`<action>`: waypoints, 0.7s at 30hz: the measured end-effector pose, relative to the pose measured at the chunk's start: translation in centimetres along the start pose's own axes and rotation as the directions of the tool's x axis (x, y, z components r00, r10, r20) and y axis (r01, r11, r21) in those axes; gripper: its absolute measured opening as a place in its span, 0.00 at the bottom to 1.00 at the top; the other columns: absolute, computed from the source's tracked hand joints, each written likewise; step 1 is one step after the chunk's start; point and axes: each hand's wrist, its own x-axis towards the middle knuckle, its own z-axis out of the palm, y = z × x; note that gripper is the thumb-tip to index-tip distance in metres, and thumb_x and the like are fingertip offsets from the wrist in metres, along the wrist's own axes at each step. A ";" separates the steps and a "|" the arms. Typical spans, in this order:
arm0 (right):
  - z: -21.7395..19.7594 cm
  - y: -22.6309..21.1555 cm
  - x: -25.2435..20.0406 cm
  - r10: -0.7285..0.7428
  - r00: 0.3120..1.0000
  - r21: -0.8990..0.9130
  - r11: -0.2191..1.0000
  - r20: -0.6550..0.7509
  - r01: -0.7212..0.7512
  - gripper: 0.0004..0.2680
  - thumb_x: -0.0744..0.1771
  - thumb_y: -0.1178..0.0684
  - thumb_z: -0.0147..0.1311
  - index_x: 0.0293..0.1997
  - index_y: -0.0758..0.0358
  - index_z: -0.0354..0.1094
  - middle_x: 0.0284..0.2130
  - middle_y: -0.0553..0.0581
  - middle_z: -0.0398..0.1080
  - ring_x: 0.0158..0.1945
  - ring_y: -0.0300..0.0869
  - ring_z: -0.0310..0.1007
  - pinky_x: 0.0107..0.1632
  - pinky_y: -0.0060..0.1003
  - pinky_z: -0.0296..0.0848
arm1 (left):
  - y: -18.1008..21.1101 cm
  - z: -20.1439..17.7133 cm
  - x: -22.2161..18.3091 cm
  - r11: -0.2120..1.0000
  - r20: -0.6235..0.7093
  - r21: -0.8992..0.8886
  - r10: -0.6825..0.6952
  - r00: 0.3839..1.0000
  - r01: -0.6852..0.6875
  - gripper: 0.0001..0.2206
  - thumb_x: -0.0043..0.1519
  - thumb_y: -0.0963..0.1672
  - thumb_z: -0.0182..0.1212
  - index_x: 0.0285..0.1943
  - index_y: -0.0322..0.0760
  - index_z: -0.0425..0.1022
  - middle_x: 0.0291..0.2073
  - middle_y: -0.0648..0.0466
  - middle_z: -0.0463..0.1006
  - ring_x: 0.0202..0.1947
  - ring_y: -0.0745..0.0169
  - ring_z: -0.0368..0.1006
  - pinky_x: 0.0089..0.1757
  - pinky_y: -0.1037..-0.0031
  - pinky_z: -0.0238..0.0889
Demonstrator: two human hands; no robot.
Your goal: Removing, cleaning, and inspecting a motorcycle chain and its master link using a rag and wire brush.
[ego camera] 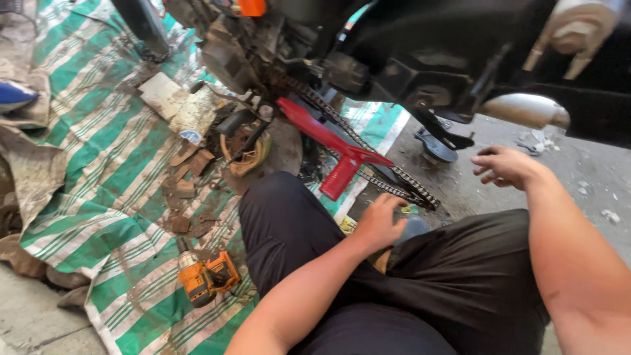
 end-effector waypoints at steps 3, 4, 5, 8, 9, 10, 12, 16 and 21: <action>0.0 0.3 0.6 0.013 1.000 -0.021 1.000 -0.009 -0.013 0.18 0.76 0.48 0.54 0.75 0.64 0.67 0.59 0.72 0.77 0.53 0.59 0.77 0.44 0.47 0.69 | 0.4 -0.1 0.0 0.999 -0.023 -0.014 0.032 0.999 -0.033 0.18 0.61 0.42 0.63 0.62 0.34 0.79 0.60 0.44 0.78 0.54 0.39 0.79 0.55 0.57 0.74; 0.0 0.2 0.4 0.009 1.000 -0.024 1.000 -0.003 -0.009 0.18 0.76 0.48 0.54 0.75 0.64 0.67 0.59 0.72 0.77 0.53 0.59 0.77 0.44 0.47 0.69 | 0.2 0.2 0.0 1.000 -0.029 -0.011 0.027 0.999 -0.028 0.18 0.61 0.42 0.63 0.62 0.34 0.79 0.60 0.44 0.78 0.54 0.39 0.79 0.55 0.57 0.74; 0.0 0.1 0.2 0.023 1.000 -0.036 0.999 -0.015 -0.023 0.18 0.76 0.47 0.53 0.76 0.64 0.67 0.61 0.72 0.77 0.56 0.61 0.77 0.47 0.50 0.69 | 0.0 0.5 0.1 0.999 -0.040 0.000 0.045 0.998 -0.045 0.19 0.61 0.43 0.63 0.62 0.35 0.79 0.60 0.44 0.78 0.54 0.40 0.79 0.55 0.57 0.73; 0.1 0.3 0.6 0.025 0.999 -0.045 0.999 -0.024 -0.026 0.18 0.77 0.47 0.53 0.76 0.65 0.66 0.60 0.73 0.77 0.57 0.62 0.78 0.48 0.51 0.69 | 0.0 0.8 0.1 1.000 -0.034 0.014 0.022 0.999 -0.022 0.19 0.61 0.43 0.63 0.63 0.38 0.79 0.60 0.47 0.77 0.55 0.41 0.79 0.55 0.58 0.73; 0.0 0.5 0.8 0.017 0.999 -0.037 0.999 -0.029 -0.018 0.18 0.77 0.48 0.54 0.76 0.66 0.66 0.59 0.74 0.78 0.55 0.61 0.78 0.45 0.49 0.68 | 0.2 1.0 0.1 1.000 -0.013 0.013 -0.011 1.000 0.011 0.20 0.62 0.44 0.62 0.64 0.40 0.78 0.61 0.48 0.77 0.55 0.42 0.79 0.55 0.57 0.73; 0.2 0.4 0.7 0.016 1.000 -0.041 0.999 -0.024 -0.017 0.18 0.77 0.48 0.54 0.76 0.66 0.66 0.59 0.74 0.78 0.55 0.61 0.78 0.45 0.49 0.68 | 0.3 1.0 0.1 1.000 -0.017 0.012 -0.016 1.000 0.016 0.20 0.62 0.44 0.62 0.64 0.40 0.78 0.61 0.48 0.77 0.55 0.42 0.79 0.55 0.57 0.73; 0.4 0.4 0.5 0.019 0.997 -0.041 0.999 -0.068 -0.022 0.18 0.77 0.49 0.55 0.75 0.68 0.67 0.58 0.76 0.78 0.53 0.62 0.78 0.44 0.50 0.69 | 0.5 1.2 0.0 1.000 -0.012 0.010 -0.014 1.000 0.014 0.20 0.62 0.44 0.61 0.64 0.40 0.78 0.61 0.48 0.77 0.57 0.40 0.78 0.56 0.57 0.73; 0.7 0.3 0.1 0.018 0.996 -0.073 0.997 -0.084 -0.025 0.17 0.77 0.48 0.55 0.74 0.69 0.67 0.59 0.77 0.78 0.57 0.66 0.78 0.48 0.52 0.70 | 0.6 1.5 0.1 1.000 -0.010 0.004 -0.019 1.000 0.019 0.20 0.61 0.44 0.61 0.65 0.41 0.79 0.61 0.47 0.77 0.57 0.40 0.78 0.57 0.57 0.72; 1.2 -0.2 0.2 -0.021 0.991 -0.161 0.987 -0.130 0.000 0.17 0.76 0.49 0.58 0.73 0.70 0.71 0.57 0.74 0.80 0.53 0.64 0.80 0.48 0.54 0.72 | 1.9 0.4 0.0 0.999 0.037 -0.038 -0.031 0.999 0.032 0.23 0.63 0.45 0.60 0.69 0.43 0.75 0.66 0.48 0.75 0.60 0.40 0.76 0.59 0.55 0.70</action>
